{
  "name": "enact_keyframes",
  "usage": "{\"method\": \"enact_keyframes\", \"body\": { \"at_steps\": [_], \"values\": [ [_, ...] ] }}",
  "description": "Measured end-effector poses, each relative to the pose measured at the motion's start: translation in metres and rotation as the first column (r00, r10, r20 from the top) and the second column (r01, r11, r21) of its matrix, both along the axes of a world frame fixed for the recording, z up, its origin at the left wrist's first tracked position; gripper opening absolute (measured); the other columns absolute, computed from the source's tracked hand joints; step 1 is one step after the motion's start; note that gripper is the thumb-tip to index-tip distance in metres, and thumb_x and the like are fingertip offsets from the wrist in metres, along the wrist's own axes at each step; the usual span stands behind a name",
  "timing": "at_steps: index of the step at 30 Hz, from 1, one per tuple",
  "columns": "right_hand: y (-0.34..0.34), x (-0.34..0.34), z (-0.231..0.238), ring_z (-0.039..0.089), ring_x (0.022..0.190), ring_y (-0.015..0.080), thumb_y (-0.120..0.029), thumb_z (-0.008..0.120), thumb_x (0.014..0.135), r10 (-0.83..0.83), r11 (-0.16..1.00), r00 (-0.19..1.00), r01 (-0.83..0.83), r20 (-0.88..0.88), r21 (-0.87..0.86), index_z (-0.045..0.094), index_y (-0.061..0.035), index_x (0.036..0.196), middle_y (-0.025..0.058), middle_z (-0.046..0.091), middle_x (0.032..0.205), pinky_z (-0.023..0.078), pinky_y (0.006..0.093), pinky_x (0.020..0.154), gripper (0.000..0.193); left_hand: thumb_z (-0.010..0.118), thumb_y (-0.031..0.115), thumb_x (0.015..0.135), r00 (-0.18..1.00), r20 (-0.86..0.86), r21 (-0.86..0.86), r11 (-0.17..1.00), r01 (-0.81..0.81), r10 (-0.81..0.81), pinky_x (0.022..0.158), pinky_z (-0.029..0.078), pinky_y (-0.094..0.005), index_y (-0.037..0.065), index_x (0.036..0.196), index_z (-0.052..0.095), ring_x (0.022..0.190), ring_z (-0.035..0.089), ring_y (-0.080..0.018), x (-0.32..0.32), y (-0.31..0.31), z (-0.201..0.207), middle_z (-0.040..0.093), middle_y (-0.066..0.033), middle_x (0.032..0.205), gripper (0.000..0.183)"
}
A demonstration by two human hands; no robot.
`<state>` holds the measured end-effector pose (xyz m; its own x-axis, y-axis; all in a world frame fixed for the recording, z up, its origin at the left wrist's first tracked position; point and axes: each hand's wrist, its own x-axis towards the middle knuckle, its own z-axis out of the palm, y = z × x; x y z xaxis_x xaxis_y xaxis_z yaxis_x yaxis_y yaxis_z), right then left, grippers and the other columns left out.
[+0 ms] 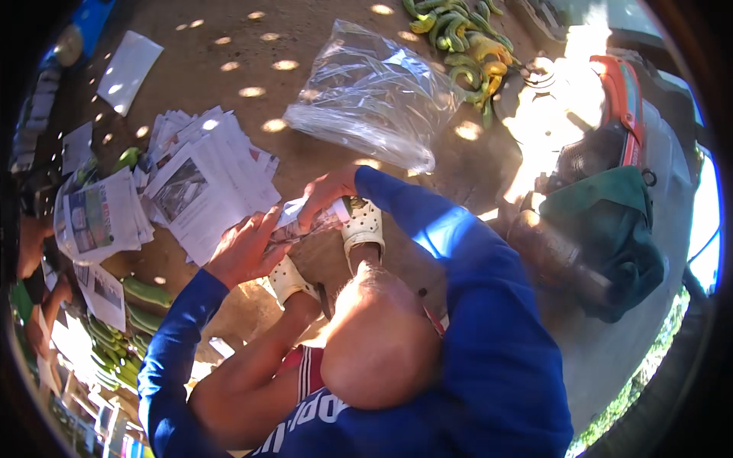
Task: The person wraps a green vegetable in newspaper, places it into a plastic bag, and then separates, folds, and tears sheets of newspaper from a pile by hand.
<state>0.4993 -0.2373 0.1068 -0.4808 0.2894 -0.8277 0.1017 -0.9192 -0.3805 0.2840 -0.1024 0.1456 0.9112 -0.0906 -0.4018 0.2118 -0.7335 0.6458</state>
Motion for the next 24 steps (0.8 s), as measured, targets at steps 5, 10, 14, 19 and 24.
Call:
{"method": "enact_keyframes", "body": {
  "at_steps": [5, 10, 14, 19, 24],
  "values": [
    [-0.016, 0.026, -0.034, 0.066, 0.066, 0.0150, -0.041, 0.077, 0.074, -0.010, 0.999, 1.000, 0.010, 0.015, -0.047, 0.072, -0.0076, 0.093, 0.0033, 0.070, 0.081, 0.054, 0.0295, 0.060, 0.038, 0.070, 0.028, 0.079, 0.997, -0.066, -0.093, 0.995, -0.033, 0.027, 0.075, 0.055, -0.0453, 0.004, 0.135, 0.046, 0.097, 0.063, -0.0391, 0.019, -0.012, -0.034, 0.060, -0.0216, 0.110, 0.066],
    [-0.085, 0.066, -0.024, 0.061, 0.101, 0.0233, -0.036, 0.073, 0.079, -0.799, 0.595, 0.237, 0.188, 0.552, 0.781, 0.065, -0.0078, 0.111, 0.0106, 0.061, 0.108, 0.051, 0.0359, 0.080, 0.044, 0.071, 0.022, 0.078, 0.964, -0.176, -0.328, 0.912, -0.247, 0.197, 0.079, 0.053, -0.0404, 0.004, 0.132, 0.050, 0.097, 0.065, -0.0366, 0.035, -0.016, -0.048, 0.066, -0.0210, 0.106, 0.060],
    [-0.137, 0.083, -0.029, 0.057, 0.107, 0.0323, -0.029, 0.070, 0.080, -0.441, 0.894, -0.078, -0.121, 0.894, 0.431, 0.060, -0.0091, 0.116, 0.0131, 0.055, 0.115, 0.049, 0.0404, 0.085, 0.042, 0.072, 0.023, 0.082, 0.888, -0.376, -0.559, 0.700, -0.445, 0.265, 0.086, 0.049, -0.0314, 0.006, 0.137, 0.048, 0.099, 0.061, -0.0159, 0.049, -0.014, -0.054, 0.066, -0.0128, 0.109, 0.062],
    [-0.139, 0.115, -0.073, 0.056, 0.107, 0.0356, -0.021, 0.070, 0.075, -0.445, 0.853, 0.132, -0.240, 0.886, 0.464, 0.059, -0.0063, 0.110, 0.0148, 0.055, 0.116, 0.047, 0.0429, 0.091, 0.040, 0.069, 0.038, 0.082, 0.858, -0.448, -0.483, 0.740, -0.468, 0.250, 0.071, 0.050, -0.0342, 0.005, 0.133, 0.053, 0.075, 0.064, -0.0195, 0.071, -0.017, -0.072, 0.068, -0.0134, 0.091, 0.062],
    [-0.091, 0.126, -0.077, 0.056, 0.108, 0.0375, -0.017, 0.072, 0.072, -0.697, 0.660, 0.151, -0.248, 0.701, 0.709, 0.060, -0.0108, 0.109, 0.0124, 0.056, 0.118, 0.048, 0.0456, 0.091, 0.040, 0.069, 0.044, 0.081, 0.834, -0.448, -0.519, 0.666, -0.535, 0.321, 0.076, 0.046, -0.0317, 0.002, 0.126, 0.057, 0.085, 0.058, -0.0148, 0.095, -0.028, -0.079, 0.064, -0.0109, 0.091, 0.063]
  ]
}}
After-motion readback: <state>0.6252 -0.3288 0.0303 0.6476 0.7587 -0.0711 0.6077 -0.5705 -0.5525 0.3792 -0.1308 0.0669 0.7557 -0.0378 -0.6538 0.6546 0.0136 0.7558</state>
